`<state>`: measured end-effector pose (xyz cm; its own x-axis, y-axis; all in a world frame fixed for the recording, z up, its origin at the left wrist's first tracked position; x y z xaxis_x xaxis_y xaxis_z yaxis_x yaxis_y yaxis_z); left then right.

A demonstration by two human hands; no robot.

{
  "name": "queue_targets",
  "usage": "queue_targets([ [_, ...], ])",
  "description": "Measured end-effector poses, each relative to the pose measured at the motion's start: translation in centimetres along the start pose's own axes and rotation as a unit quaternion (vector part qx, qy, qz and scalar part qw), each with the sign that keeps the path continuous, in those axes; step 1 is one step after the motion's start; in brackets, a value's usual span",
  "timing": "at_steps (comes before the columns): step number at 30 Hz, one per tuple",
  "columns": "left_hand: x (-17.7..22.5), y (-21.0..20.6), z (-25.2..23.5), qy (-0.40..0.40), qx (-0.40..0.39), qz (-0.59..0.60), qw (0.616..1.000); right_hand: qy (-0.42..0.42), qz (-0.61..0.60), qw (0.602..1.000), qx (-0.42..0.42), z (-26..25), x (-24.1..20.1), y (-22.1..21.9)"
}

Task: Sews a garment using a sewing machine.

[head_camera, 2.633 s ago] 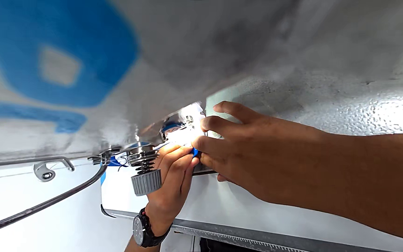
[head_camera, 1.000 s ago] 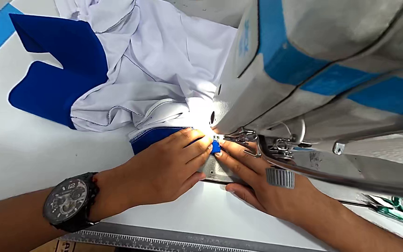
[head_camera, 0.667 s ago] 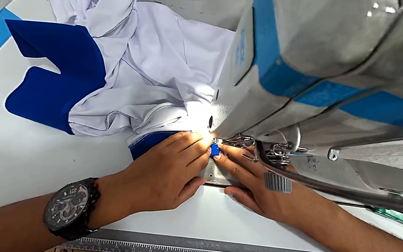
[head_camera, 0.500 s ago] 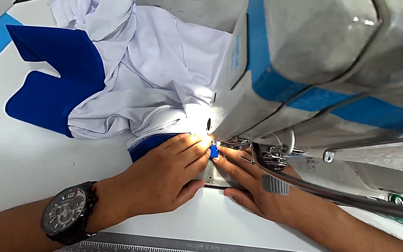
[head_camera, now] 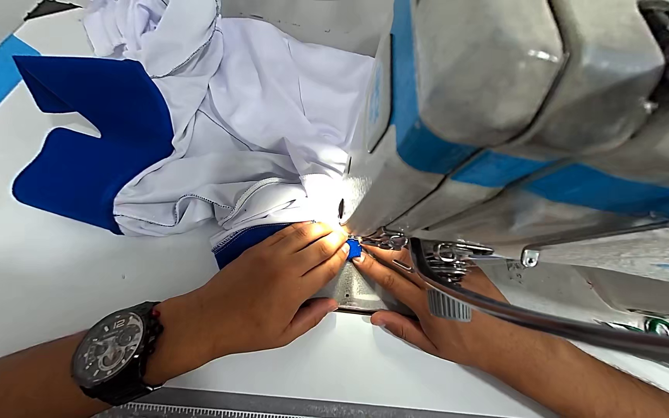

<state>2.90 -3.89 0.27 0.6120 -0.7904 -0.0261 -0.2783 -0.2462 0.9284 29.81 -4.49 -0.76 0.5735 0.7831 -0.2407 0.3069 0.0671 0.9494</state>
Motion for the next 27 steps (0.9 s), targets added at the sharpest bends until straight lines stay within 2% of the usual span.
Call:
queue_targets([
  [22, 0.1, -0.1, -0.1, 0.008, -0.008, -0.017, 1.0, -0.006, -0.016, 1.0, 0.007, -0.3, -0.2, 0.2],
  [27, -1.4, 0.4, -1.1, 0.005, 0.033, 0.034, 0.999, 0.011, -0.056, 0.998, 0.026, -0.5, 0.5, 0.2],
])
Point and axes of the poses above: each hand's wrist, its own z-axis away from the middle knuckle, its own y-axis out of the back of the hand, x = y × z, the point moved 1 cm from there along -z, towards the middle knuckle, and after that the axes turned 10 degrees about -z, right-handed, at the moved point
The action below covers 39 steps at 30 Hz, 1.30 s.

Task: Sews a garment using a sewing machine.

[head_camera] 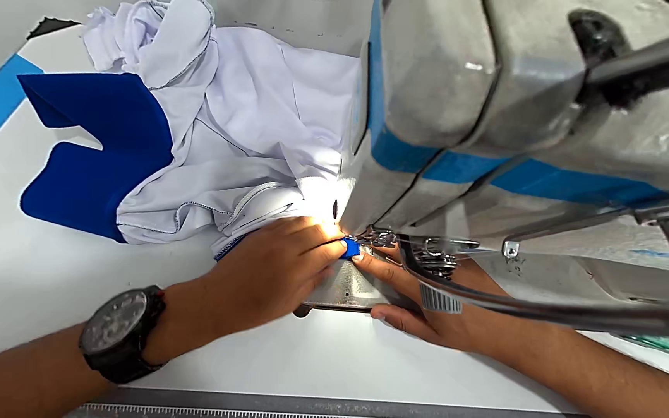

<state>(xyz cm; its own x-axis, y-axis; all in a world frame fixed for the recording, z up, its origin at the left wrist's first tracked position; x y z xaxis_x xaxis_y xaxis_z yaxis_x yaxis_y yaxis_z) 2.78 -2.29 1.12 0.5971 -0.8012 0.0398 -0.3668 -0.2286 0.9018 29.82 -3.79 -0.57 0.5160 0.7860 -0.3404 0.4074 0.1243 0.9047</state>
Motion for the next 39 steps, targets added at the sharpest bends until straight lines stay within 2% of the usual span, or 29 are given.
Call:
queue_targets([
  [3, -1.3, 0.6, -1.4, -0.045, 0.035, 0.019, 0.998, -0.001, -0.033, 0.999, 0.035, -0.3, 0.8, 0.0],
  [6, -1.6, 0.0, -1.5, -0.059, 0.078, 0.044, 0.994, -0.046, -0.046, 0.996, 0.059, -0.8, 0.9, -0.3],
  [10, -1.5, -0.7, -0.8, -0.053, 0.08, 0.034, 0.995, -0.091, -0.027, 0.994, 0.054, -1.0, 0.8, -1.4],
  [14, -1.6, -0.9, -0.7, -0.076, 0.062, 0.01, 0.995, -0.079, -0.023, 0.996, 0.031, -1.4, 1.0, -1.7],
  [19, -2.0, -0.5, -0.7, -0.086, 0.055, 0.004, 0.995, -0.107, -0.038, 0.993, 0.02, -1.1, 1.5, -2.6],
  [23, -2.1, -1.0, -0.6, -0.098, 0.077, -0.019, 0.992, -0.067, -0.03, 0.997, 0.04, -0.9, 1.4, -2.5],
  [28, -2.2, -1.0, -0.7, -0.094, 0.08, -0.023, 0.992, -0.045, -0.02, 0.998, 0.026, -0.7, 1.6, -2.9],
  [32, -2.3, -0.9, -0.7, -0.088, 0.068, 0.0, 0.994, -0.08, -0.075, 0.994, 0.008, -0.6, 2.0, -3.7],
  [36, -2.5, -1.2, -0.6, -0.085, 0.023, 0.026, 0.996, -0.086, -0.093, 0.992, -0.009, -0.7, 2.1, -3.7],
  [39, -2.4, -0.8, -0.9, -0.089, 0.051, 0.006, 0.995, -0.078, -0.105, 0.991, -0.026, -0.6, 2.2, -4.0],
])
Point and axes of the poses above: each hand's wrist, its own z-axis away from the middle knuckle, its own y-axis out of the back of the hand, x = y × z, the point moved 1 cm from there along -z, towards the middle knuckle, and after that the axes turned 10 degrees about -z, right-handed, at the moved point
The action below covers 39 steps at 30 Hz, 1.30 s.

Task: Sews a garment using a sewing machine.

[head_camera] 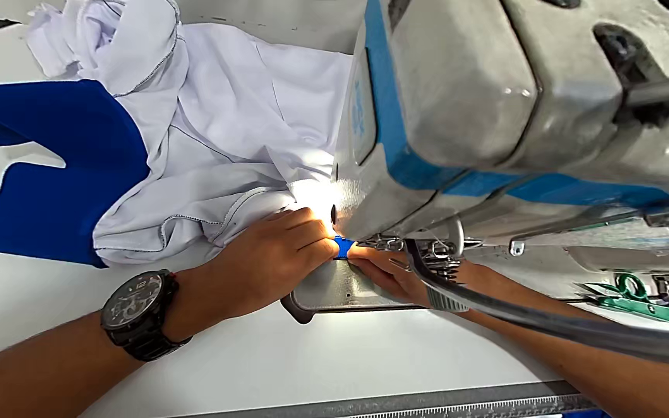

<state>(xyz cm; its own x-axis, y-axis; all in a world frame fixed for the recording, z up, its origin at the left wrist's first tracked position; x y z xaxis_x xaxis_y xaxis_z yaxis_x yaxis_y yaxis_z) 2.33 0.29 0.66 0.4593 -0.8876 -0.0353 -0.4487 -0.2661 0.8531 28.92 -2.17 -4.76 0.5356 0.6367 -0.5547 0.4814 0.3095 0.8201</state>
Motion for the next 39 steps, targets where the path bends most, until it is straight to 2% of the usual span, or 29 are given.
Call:
queue_targets([
  [4, -0.3, -0.1, 0.4, 0.007, -0.051, 0.049, 0.997, -0.017, 0.031, 0.999, -0.039, -0.3, -1.1, 0.8],
  [8, -0.3, 0.4, 0.0, -0.008, -0.016, 0.032, 0.999, 0.048, 0.094, 0.994, 0.008, -0.3, -2.8, 2.0],
  [12, -0.5, 0.7, 0.1, -0.031, -0.021, 0.032, 0.999, 0.079, 0.151, 0.984, 0.054, 0.4, -4.2, 2.3],
  [20, -0.2, 1.3, 1.0, -0.086, -0.046, -0.017, 0.995, 0.058, 0.227, 0.97, 0.06, 1.1, -5.8, 2.2],
  [28, -0.5, 1.2, 0.8, -0.087, -0.046, -0.009, 0.995, 0.058, 0.255, 0.963, 0.062, 0.9, -6.3, 2.1],
  [39, -1.1, 1.1, 0.5, -0.075, -0.036, 0.001, 0.997, 0.029, 0.223, 0.973, 0.051, 0.6, -5.4, 2.1],
])
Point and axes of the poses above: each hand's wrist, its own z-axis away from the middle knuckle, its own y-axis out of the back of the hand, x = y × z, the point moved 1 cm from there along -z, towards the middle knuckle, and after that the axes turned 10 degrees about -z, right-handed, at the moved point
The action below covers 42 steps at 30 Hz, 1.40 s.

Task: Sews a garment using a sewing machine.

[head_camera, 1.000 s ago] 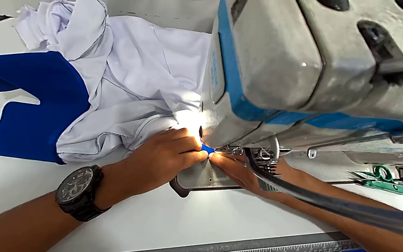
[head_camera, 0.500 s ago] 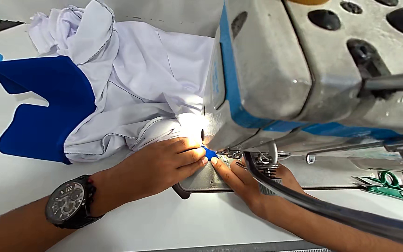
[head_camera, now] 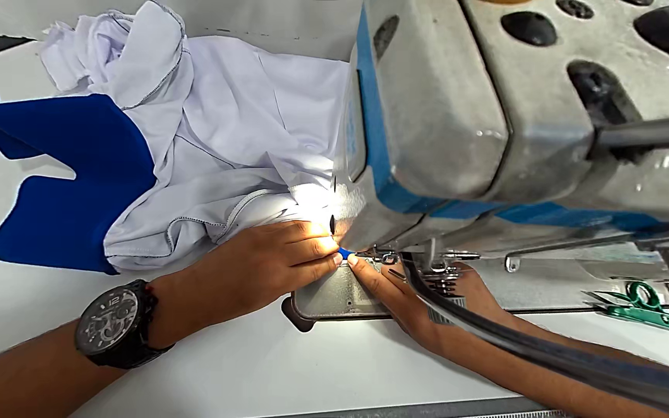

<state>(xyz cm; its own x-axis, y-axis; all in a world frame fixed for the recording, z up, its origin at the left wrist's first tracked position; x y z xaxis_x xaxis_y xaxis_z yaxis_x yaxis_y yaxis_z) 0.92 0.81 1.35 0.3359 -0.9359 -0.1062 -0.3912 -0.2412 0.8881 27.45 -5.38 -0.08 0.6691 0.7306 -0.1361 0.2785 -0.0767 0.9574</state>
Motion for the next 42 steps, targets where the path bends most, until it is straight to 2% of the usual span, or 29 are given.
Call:
queue_targets([
  [9, -0.5, -0.2, -0.1, 0.025, 0.02, 0.001, 0.999, -0.016, 0.019, 0.999, 0.032, -0.1, 0.1, -0.2],
  [14, -1.3, -0.3, -0.4, 0.014, -0.009, 0.035, 0.999, -0.012, 0.003, 0.999, 0.045, 0.0, 0.6, -0.5],
  [22, -1.5, -0.6, -0.3, 0.023, -0.036, 0.015, 0.999, -0.026, -0.014, 0.998, 0.06, -0.2, 0.9, -0.2],
  [25, -0.8, 1.3, -1.3, 0.039, -0.041, 0.003, 0.998, -0.03, -0.005, 0.997, 0.064, -0.4, 1.6, -0.5],
  [28, -1.3, 0.1, -1.1, 0.02, -0.007, 0.013, 1.0, -0.041, 0.013, 0.998, 0.055, -0.6, 2.1, -0.7],
  [32, -2.9, -0.8, -1.5, -0.009, -0.028, 0.053, 0.998, -0.018, 0.014, 0.994, 0.104, -1.4, 2.3, -0.7],
  [36, -4.6, -1.8, -0.1, 0.084, 0.012, 0.171, 0.982, 0.01, 0.042, 0.986, 0.161, -1.2, 1.0, 0.2],
  [37, -4.7, -1.4, 0.8, 0.114, -0.001, 0.187, 0.976, -0.011, 0.026, 0.986, 0.166, -0.7, -0.3, 0.3],
  [40, -2.5, 0.8, 3.7, 0.24, -0.016, 0.186, 0.953, -0.145, -0.108, 0.972, 0.153, 0.5, -6.5, -0.6],
  [42, 0.1, 2.1, 4.8, 0.321, 0.009, 0.183, 0.929, -0.214, -0.157, 0.949, 0.167, -0.7, -11.1, -1.8],
])
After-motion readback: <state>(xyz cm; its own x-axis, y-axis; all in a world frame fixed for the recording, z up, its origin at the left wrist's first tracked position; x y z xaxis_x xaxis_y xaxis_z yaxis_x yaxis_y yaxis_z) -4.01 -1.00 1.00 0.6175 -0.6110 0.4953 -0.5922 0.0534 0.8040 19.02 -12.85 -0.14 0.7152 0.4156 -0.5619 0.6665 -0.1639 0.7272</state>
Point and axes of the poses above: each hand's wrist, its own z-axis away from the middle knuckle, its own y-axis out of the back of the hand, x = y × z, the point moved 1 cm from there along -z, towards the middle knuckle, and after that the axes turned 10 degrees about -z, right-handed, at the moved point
